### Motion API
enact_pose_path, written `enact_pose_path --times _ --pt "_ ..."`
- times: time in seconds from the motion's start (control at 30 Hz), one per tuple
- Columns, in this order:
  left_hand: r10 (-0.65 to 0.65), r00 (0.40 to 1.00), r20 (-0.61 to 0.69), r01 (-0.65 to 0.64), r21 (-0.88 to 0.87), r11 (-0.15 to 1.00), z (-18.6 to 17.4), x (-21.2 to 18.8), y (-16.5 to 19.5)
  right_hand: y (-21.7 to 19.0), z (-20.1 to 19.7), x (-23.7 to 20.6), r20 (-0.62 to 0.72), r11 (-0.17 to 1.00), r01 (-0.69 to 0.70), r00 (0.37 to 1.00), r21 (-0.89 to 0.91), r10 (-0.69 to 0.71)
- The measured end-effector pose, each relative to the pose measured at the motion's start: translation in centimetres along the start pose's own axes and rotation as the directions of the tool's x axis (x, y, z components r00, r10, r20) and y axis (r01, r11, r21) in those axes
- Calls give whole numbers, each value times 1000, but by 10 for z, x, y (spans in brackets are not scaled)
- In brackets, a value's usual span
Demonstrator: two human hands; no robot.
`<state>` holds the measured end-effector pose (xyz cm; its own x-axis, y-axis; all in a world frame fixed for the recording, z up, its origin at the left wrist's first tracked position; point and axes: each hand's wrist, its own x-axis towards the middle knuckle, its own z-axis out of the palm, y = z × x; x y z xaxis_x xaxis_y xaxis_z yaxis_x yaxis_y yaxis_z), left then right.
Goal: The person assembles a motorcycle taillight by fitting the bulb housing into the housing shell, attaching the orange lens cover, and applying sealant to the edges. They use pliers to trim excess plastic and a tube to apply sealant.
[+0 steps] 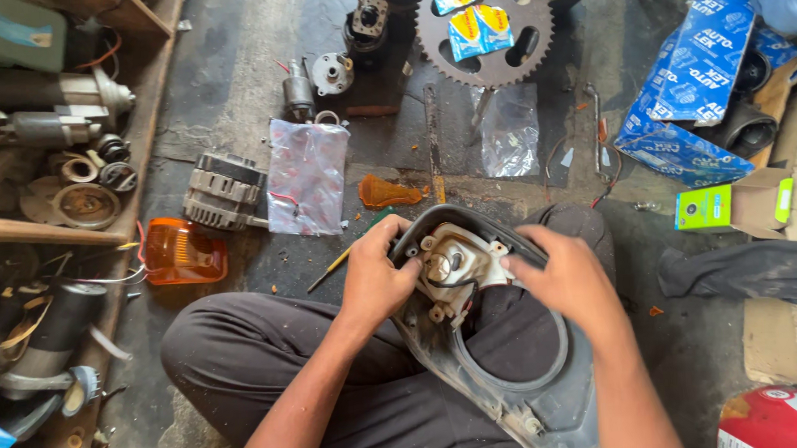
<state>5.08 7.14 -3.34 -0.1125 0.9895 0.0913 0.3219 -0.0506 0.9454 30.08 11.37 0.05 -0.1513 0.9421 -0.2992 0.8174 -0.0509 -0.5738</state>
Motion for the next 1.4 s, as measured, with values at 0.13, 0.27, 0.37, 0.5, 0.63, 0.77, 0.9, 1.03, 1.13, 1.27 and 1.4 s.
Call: enact_pose_path --times 0.13,0.27,0.37,0.5,0.63,0.77,0.9,1.03,1.13,1.27,1.4 --pt "-65 998 -25 65 4 998 -9 -11 1 16 13 24 235 996 84 969 -2 -81" --pt "-56 997 -54 56 -6 998 -17 -22 -2 31 31 30 347 954 124 912 273 -217" --pt "-7 998 -69 6 -7 1000 -19 -25 -3 39 41 26 353 938 -11 928 348 -120" --pt "67 994 -83 -67 4 998 -19 -27 -3 43 51 22 304 935 -195 947 296 102" --pt "52 998 -39 -55 -93 994 -23 -36 -8 51 61 27 309 910 -218 945 354 106" --pt "-82 990 112 133 -595 793 -25 -68 -27 74 58 24 295 854 -297 939 427 178" --pt "-210 957 200 290 -646 706 6 -121 -52 91 51 22 244 754 -332 942 567 231" --pt "-477 837 269 534 -594 602 72 -140 -74 92 52 13 176 694 -330 942 640 285" --pt "-468 869 158 448 -653 611 81 -123 -80 89 46 4 44 723 -226 964 652 261" --pt "-308 951 38 286 -494 821 67 -87 -60 90 31 -16 -92 736 -97 973 670 212" --pt "-379 923 57 378 -309 873 53 -67 -30 93 25 -32 -115 718 -77 970 691 215"
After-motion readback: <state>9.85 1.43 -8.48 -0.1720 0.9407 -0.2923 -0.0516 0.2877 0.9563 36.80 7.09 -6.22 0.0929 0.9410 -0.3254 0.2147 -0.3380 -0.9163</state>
